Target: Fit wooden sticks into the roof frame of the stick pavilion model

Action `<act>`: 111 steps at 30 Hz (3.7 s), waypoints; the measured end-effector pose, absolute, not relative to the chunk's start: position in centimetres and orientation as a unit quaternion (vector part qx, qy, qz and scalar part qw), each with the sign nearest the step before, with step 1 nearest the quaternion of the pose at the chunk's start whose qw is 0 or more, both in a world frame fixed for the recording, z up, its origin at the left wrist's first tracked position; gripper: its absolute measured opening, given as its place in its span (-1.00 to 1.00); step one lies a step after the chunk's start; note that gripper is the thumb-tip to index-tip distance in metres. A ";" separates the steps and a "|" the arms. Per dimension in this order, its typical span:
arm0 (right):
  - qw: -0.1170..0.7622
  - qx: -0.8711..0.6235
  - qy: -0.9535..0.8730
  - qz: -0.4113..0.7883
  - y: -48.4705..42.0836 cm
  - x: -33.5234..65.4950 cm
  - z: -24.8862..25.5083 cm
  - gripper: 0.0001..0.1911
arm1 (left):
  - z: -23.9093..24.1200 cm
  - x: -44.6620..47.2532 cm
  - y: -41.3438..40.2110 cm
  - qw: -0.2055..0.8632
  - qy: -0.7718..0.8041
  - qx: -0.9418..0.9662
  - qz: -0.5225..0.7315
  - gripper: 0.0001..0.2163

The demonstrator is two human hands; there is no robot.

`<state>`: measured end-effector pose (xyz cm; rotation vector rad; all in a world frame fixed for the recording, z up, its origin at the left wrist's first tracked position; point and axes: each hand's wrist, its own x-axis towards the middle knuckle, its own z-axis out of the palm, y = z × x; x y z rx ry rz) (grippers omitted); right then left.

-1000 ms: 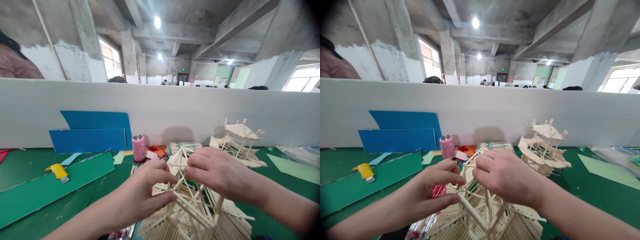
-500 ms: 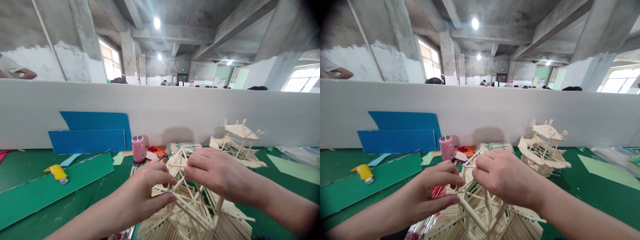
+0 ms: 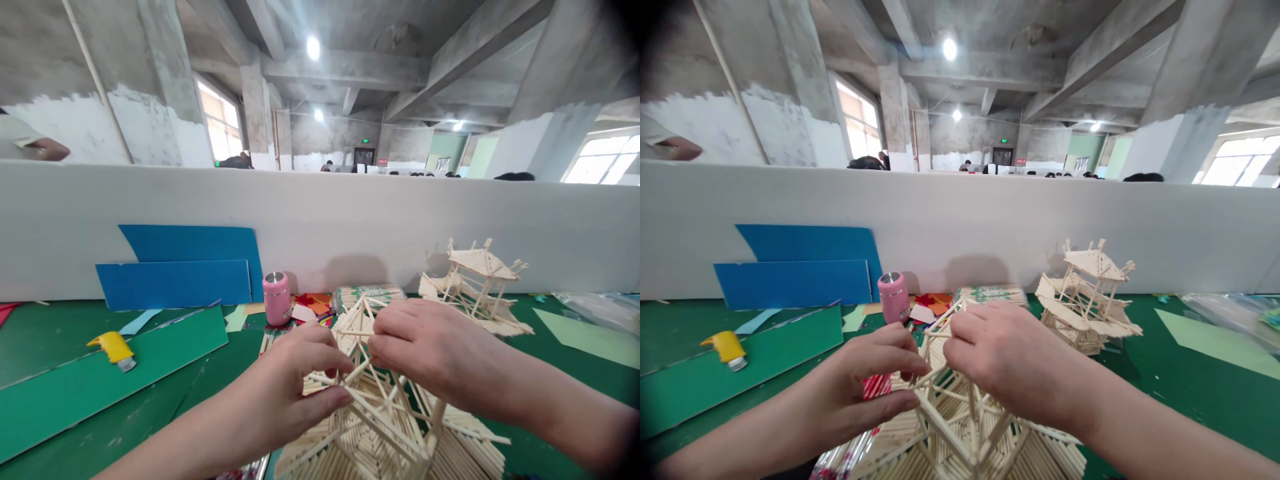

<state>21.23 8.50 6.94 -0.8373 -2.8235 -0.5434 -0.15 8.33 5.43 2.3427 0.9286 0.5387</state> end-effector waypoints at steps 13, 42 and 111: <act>0.068 -0.276 -0.938 -0.197 8.2 21.2 7.0 -0.91 | 5.2 -0.2 8.3 0.280 0.353 0.867 0.212 -0.88; 0.068 -0.265 -0.939 -0.207 8.2 21.1 7.0 -0.90 | 5.6 1.3 8.3 0.278 0.419 0.843 0.190 -0.79; 0.176 -0.384 -0.907 0.001 8.1 22.7 5.9 -0.77 | 5.0 1.9 8.1 0.312 0.427 0.827 0.191 -0.72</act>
